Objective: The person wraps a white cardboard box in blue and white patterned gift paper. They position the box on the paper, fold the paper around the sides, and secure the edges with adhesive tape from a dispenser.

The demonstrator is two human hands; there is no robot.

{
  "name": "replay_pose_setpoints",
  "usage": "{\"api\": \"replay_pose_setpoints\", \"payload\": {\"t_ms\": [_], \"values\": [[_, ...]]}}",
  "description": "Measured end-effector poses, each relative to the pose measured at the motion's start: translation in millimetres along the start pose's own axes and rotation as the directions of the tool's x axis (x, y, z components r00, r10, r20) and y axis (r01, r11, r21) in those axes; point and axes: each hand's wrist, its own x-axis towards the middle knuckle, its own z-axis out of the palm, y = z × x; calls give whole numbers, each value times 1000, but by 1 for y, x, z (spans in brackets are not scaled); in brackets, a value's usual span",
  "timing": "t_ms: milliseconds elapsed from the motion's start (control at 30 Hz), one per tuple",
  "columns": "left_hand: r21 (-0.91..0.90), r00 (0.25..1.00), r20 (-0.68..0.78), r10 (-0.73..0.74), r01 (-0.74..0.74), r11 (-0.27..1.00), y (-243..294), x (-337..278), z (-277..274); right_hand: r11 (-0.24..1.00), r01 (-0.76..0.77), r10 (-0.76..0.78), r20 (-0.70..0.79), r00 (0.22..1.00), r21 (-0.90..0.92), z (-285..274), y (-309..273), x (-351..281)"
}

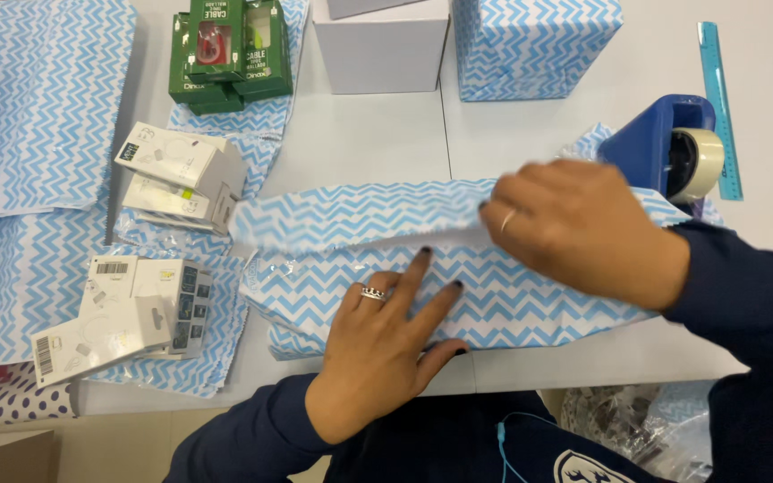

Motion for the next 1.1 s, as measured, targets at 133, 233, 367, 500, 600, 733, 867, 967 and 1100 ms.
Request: {"api": "replay_pose_setpoints", "payload": {"t_ms": [133,233,367,500,600,733,867,967,1100], "values": [[67,986,126,-111,104,992,-6,4,0,997,71,-70,177,982,-2,30,-19,-34],[65,990,80,-116,111,992,-13,10,-7,980,-4,-49,265,963,197,18,-12,-29],[34,983,146,-115,111,993,-22,14,-5,845,-304,19,542,840,441,-5,7,-22],[-2,976,195,-92,95,996,-25,23,-8,691,-501,27,674,738,521,-11,31,-22],[76,936,286,-206,192,978,-18,25,-18,681,-581,14,786,618,445,-19,37,-12],[165,957,239,-163,125,978,-18,26,-22,664,-586,10,777,629,465,-22,39,-12],[-87,948,318,31,-4,996,-19,22,-36,626,-622,17,789,614,471,-24,40,-12],[-257,966,200,165,-110,960,-15,30,-62,620,-568,-17,734,679,540,-21,44,-20],[-182,987,53,153,-141,973,-37,57,-50,571,-577,-77,739,670,583,-22,47,-23]]}}
